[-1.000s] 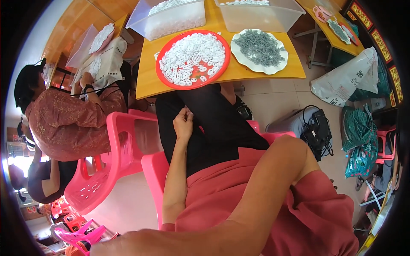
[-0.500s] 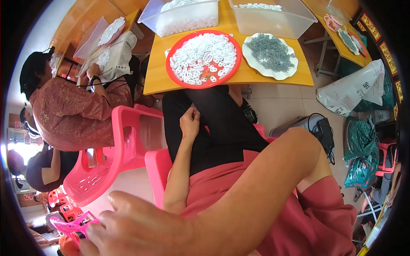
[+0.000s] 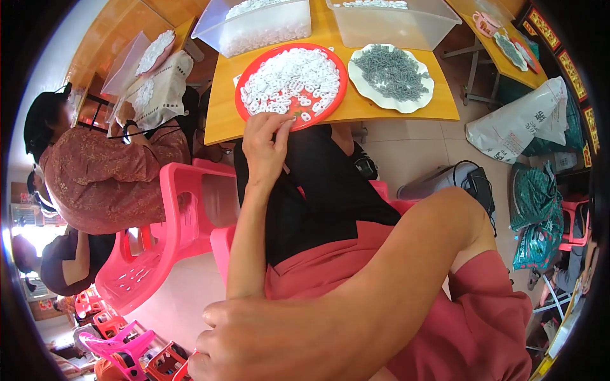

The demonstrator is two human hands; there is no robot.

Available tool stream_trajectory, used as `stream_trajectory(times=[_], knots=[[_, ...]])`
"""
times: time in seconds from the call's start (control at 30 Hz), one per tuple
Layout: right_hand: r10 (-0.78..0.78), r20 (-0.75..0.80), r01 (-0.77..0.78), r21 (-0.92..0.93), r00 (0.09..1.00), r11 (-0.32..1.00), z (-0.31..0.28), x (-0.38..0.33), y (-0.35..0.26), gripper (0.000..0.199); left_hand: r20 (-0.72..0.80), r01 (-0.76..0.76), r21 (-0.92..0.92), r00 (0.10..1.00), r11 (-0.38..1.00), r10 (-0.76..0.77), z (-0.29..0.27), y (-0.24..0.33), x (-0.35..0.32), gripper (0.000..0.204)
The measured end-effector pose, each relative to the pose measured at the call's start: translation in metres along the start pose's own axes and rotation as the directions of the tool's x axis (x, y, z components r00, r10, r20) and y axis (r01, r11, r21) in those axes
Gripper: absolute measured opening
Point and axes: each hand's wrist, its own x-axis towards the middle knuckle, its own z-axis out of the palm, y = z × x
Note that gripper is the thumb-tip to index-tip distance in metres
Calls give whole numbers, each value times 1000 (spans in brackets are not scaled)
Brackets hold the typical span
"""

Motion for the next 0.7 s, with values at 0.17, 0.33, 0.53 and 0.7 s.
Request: stream_trajectory(times=[0.17, 0.33, 0.53, 0.7], knots=[[-277, -243, 248, -143, 930, 958, -7, -21, 16, 9, 317, 43, -12, 948, 999, -37, 15, -8, 22, 12], [87, -528, 166, 414, 845, 895, 22, -33, 4, 15, 464, 66, -6, 884, 998, -56, 20, -19, 48, 15], [-633, -274, 431, -537, 724, 725, -17, -51, 48, 22, 364, -79, 119, 931, 990, 30, 24, -20, 52, 13], [-161, -353, 0, -416, 922, 909, 68, -108, 29, 33, 443, -76, 62, 896, 995, 40, 18, -24, 56, 13]])
